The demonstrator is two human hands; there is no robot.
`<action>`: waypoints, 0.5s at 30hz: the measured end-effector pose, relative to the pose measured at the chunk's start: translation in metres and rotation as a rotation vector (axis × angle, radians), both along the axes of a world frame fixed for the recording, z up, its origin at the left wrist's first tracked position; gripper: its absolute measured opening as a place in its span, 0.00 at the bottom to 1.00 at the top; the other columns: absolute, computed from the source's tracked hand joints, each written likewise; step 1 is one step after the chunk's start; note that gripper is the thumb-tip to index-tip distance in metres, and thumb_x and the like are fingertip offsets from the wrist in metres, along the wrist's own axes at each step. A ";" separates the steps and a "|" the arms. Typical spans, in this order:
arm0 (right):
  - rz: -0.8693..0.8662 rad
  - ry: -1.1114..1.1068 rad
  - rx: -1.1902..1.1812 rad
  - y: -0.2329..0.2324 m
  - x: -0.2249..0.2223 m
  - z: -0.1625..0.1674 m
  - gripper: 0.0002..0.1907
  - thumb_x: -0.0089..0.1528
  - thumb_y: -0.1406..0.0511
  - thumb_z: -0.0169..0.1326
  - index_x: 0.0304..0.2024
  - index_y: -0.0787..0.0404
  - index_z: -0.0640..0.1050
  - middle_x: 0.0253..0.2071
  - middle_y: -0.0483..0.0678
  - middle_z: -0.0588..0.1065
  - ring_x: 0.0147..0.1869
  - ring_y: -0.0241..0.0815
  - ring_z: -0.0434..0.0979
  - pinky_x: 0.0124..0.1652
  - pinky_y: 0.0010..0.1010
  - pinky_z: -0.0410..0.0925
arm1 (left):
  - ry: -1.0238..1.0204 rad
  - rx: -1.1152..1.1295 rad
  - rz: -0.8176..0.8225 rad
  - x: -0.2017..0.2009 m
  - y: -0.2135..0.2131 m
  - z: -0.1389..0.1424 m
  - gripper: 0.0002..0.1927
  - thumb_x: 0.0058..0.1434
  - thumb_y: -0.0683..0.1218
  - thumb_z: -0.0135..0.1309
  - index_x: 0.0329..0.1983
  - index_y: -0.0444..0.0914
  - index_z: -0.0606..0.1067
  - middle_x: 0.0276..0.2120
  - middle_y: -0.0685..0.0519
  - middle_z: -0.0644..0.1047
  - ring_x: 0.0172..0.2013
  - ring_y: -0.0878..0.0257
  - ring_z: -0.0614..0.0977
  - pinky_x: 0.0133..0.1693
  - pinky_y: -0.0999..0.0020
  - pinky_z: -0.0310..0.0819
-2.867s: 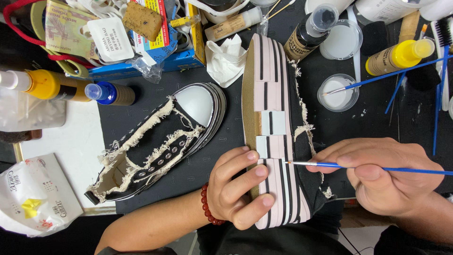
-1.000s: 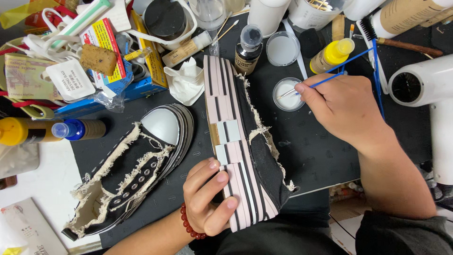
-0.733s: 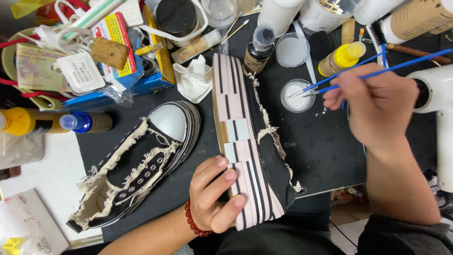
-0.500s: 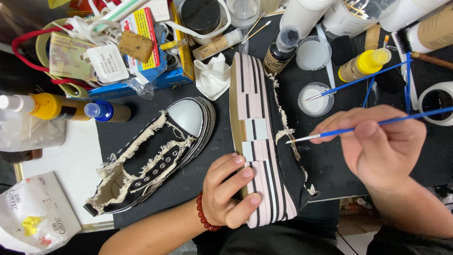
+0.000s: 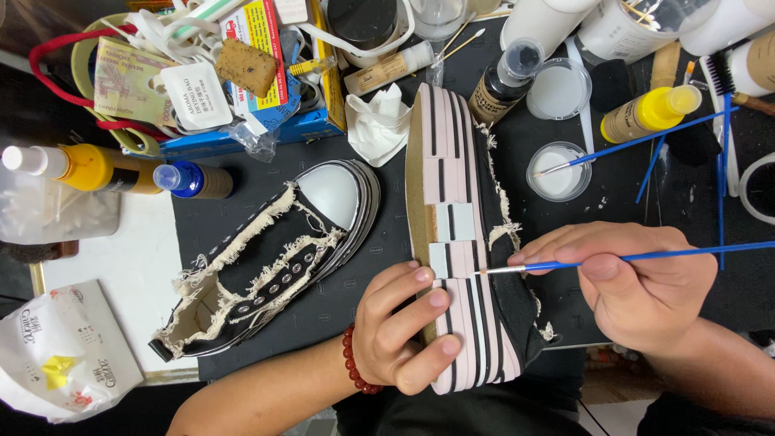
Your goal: The person paints white stripes onto a black and pink sneaker using a small blue paintbrush. After applying the paint, they use a white hairdryer to dry the painted shoe.
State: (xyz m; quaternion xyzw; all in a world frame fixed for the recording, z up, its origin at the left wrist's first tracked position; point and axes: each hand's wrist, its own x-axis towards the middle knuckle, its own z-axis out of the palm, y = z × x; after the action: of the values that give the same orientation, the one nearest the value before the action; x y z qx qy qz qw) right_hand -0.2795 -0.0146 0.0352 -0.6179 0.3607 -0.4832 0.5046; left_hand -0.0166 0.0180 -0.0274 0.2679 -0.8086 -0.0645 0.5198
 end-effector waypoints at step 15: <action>-0.003 0.159 -0.095 -0.010 0.008 0.016 0.19 0.73 0.60 0.50 0.39 0.73 0.76 0.37 0.63 0.80 0.42 0.55 0.87 0.43 0.42 0.81 | -0.007 -0.010 0.014 0.000 0.001 -0.002 0.24 0.69 0.44 0.61 0.62 0.45 0.62 0.57 0.44 0.68 0.58 0.45 0.74 0.54 0.45 0.85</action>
State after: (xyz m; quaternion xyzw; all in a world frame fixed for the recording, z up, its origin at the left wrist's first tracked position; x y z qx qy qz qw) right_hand -0.2710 -0.0243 0.0511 -0.6771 0.3774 -0.4499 0.4436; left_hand -0.0163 0.0187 -0.0294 0.2710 -0.8090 -0.0560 0.5185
